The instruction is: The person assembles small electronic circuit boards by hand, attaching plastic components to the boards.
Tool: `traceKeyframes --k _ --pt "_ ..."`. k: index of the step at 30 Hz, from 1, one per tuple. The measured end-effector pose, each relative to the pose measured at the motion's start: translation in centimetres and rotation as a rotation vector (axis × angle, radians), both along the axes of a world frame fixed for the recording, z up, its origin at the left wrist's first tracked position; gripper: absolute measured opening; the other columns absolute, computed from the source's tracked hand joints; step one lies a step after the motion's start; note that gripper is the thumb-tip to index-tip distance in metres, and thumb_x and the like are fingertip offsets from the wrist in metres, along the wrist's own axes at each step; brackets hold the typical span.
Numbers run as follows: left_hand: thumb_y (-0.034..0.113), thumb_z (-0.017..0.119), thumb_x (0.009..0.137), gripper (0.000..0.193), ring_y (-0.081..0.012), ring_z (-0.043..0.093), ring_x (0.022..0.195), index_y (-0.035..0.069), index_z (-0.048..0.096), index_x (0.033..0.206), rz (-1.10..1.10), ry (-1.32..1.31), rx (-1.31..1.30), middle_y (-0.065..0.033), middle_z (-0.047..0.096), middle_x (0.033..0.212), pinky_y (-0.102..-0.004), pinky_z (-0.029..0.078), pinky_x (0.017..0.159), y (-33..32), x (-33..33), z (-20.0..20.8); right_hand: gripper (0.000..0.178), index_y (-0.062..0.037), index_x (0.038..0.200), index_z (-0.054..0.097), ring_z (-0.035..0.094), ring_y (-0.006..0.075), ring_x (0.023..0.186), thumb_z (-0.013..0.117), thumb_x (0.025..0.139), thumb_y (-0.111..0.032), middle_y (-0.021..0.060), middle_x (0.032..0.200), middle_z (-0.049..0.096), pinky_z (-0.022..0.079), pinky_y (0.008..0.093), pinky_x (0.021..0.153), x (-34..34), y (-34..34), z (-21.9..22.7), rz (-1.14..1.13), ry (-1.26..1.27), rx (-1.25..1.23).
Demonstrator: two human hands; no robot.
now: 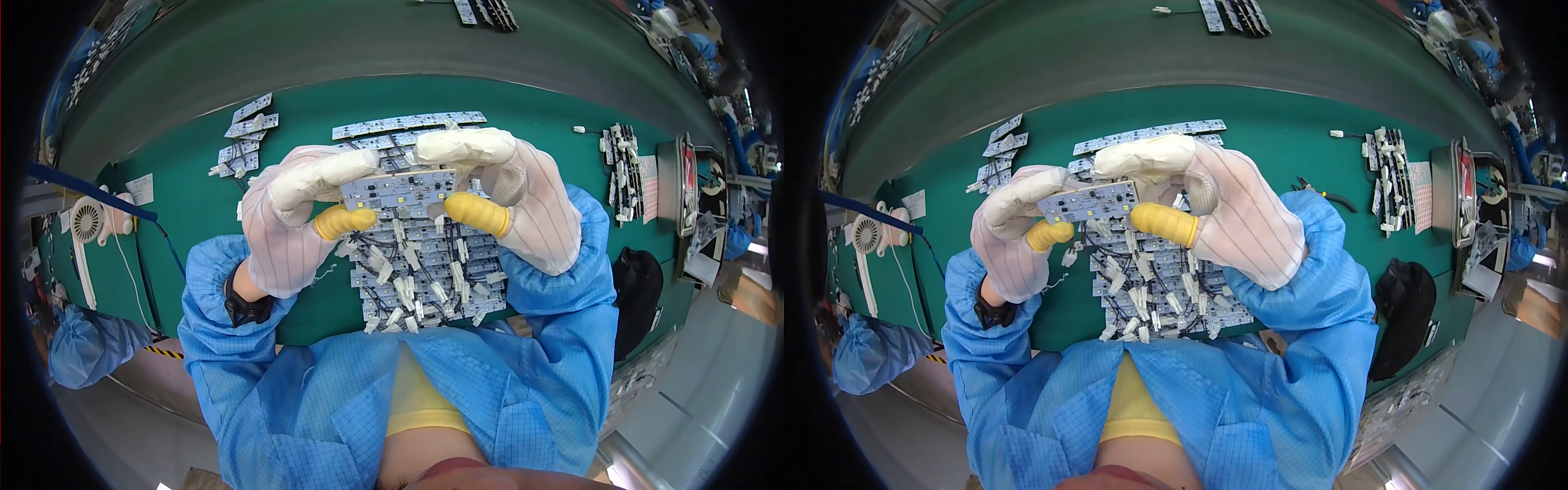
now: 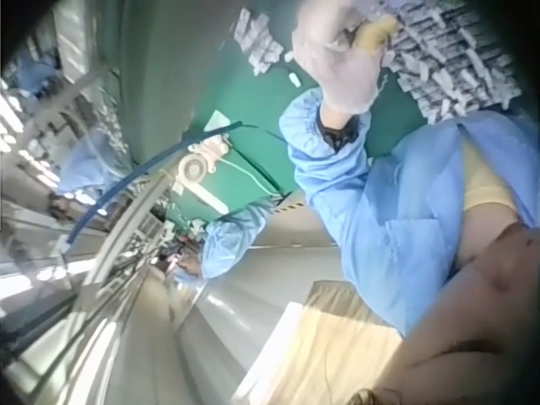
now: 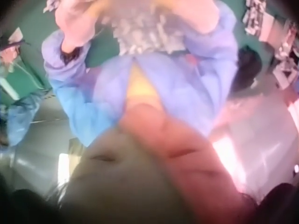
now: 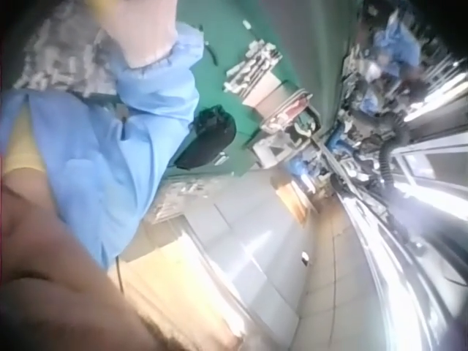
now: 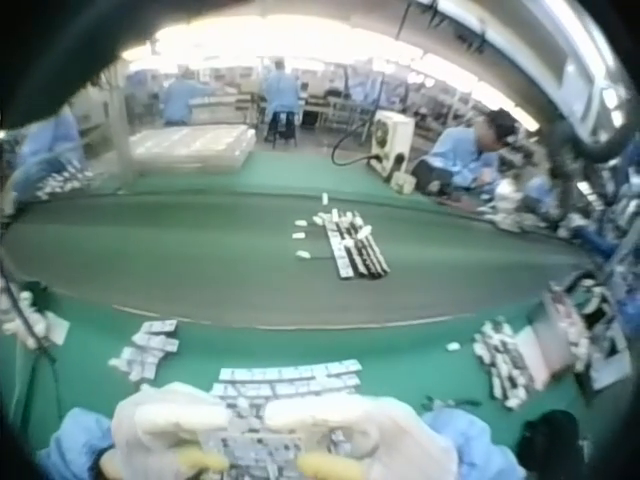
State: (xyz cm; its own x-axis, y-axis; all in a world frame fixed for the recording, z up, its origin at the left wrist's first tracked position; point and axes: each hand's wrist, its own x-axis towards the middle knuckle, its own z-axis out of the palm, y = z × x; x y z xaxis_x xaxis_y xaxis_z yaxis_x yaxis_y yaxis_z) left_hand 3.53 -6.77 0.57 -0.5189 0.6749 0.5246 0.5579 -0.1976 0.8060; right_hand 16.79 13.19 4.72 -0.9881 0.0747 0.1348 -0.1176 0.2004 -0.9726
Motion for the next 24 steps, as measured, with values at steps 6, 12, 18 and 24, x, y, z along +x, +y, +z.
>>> traceKeyframes --k 6,12,18,24 --pt "0.023 0.076 0.072 0.044 -0.0179 0.066 0.077 0.003 0.064 0.109 -0.007 -0.116 -0.066 -0.0102 0.067 0.095 -0.0267 0.052 0.066 -0.2 0.8 0.4 0.038 0.0000 0.115 0.058 0.063 0.0147 0.071 0.068 0.086 -0.022 0.0126 0.094 0.065 0.053 0.0249 0.062 -0.1 -0.2 0.8 -0.004 -0.108 -0.172" --pt "0.011 0.057 0.081 0.030 -0.0272 0.056 0.096 0.004 0.060 0.110 -0.163 0.198 -0.702 -0.0089 0.060 0.105 -0.0378 0.041 0.086 -1.9 -0.9 2.0 0.032 0.0027 0.108 0.057 0.064 0.0158 0.056 0.058 0.093 -0.026 0.0144 0.080 0.067 0.054 0.0245 0.054 -0.4 1.3 0.6 0.070 -0.465 -0.301" --pt "0.013 0.053 0.087 0.034 -0.0301 0.061 0.085 0.000 0.056 0.118 -0.306 -0.237 -0.481 -0.0158 0.060 0.108 -0.0383 0.048 0.077 -1.5 -1.1 1.2 0.057 0.0017 0.121 0.049 0.065 0.0164 0.062 0.068 0.085 -0.038 0.0125 0.082 0.066 0.053 0.0238 0.056 -1.0 0.8 -0.4 0.103 -0.467 -0.522" --pt "0.006 0.072 0.074 0.024 -0.0310 0.065 0.084 0.005 0.068 0.098 0.006 0.276 -0.376 -0.0153 0.067 0.093 -0.0341 0.051 0.073 -0.2 -1.6 2.6 0.069 -0.0022 0.133 0.043 0.061 0.0160 0.090 0.077 0.075 -0.014 0.0092 0.100 0.061 0.050 0.0292 0.078 -1.0 -0.6 -1.2 0.005 -0.046 -0.124"
